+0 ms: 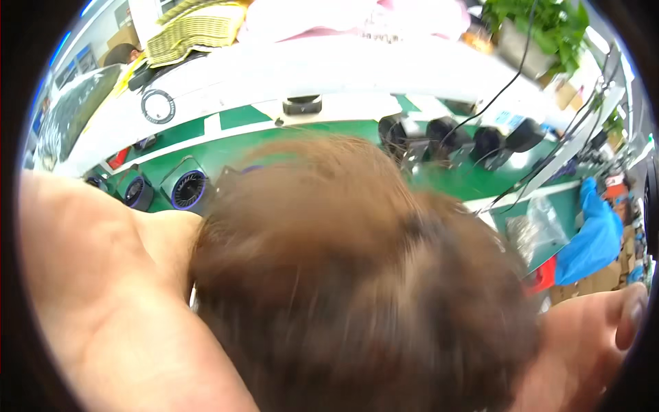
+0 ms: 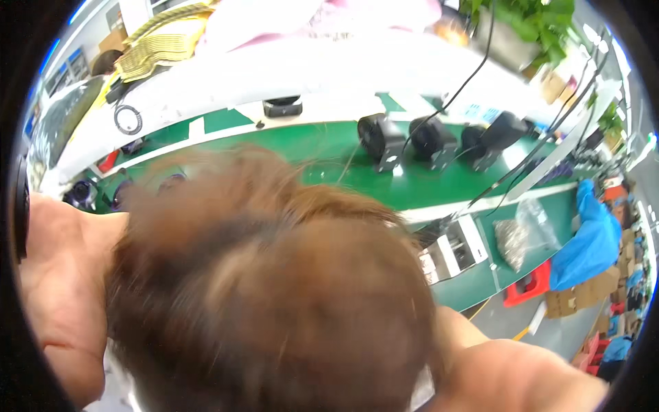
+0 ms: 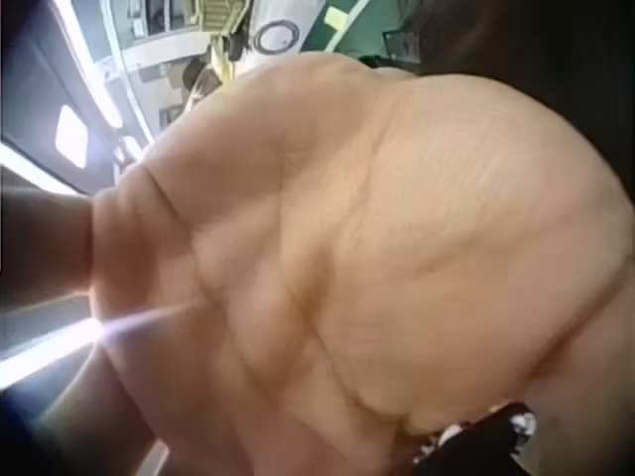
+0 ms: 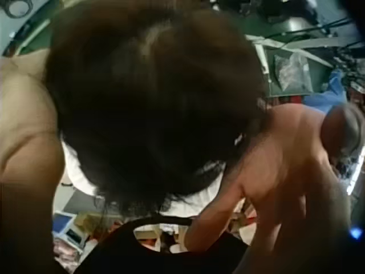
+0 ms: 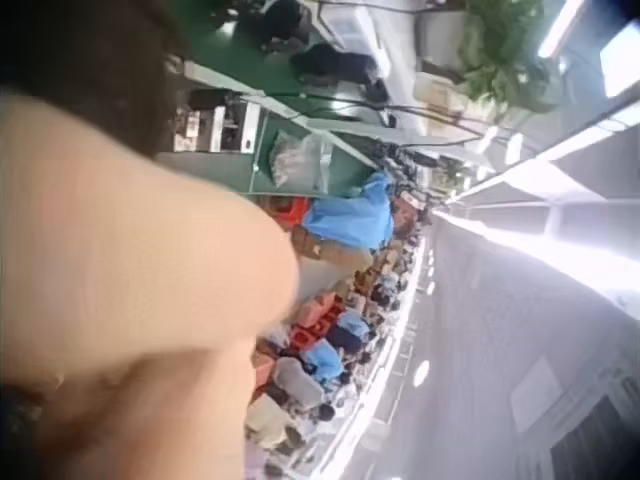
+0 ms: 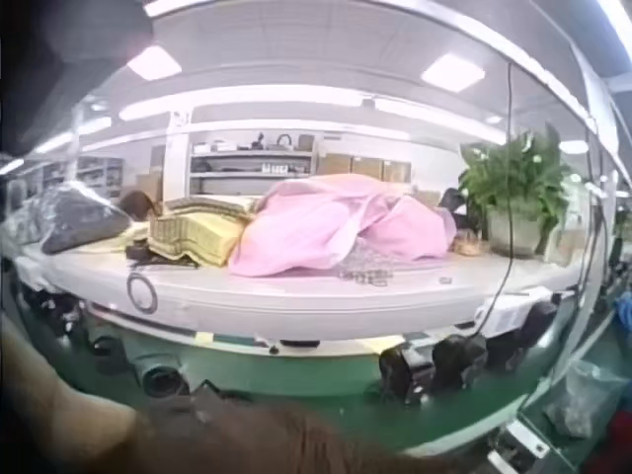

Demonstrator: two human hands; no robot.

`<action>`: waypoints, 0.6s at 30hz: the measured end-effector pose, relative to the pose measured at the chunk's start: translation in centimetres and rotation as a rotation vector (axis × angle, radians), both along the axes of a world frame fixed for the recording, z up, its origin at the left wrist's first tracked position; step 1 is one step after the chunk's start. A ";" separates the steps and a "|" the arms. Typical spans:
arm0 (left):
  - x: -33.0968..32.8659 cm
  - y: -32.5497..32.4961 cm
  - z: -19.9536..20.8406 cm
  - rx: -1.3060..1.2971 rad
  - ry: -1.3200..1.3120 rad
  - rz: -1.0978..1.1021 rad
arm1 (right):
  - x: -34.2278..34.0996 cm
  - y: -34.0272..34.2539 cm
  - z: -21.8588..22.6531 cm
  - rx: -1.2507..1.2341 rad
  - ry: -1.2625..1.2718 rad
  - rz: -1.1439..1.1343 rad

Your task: Assemble electronic housing components using an electric screwdriver on a production line.

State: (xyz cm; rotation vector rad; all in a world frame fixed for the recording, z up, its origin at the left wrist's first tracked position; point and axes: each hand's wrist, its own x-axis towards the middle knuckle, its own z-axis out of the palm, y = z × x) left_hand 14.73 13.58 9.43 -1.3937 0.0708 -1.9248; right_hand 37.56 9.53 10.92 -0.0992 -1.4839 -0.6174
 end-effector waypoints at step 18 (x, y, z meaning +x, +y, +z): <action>1.4 11.6 -6.8 -0.074 -0.007 -0.137 | 4.6 7.0 -6.7 -0.268 -0.010 -0.160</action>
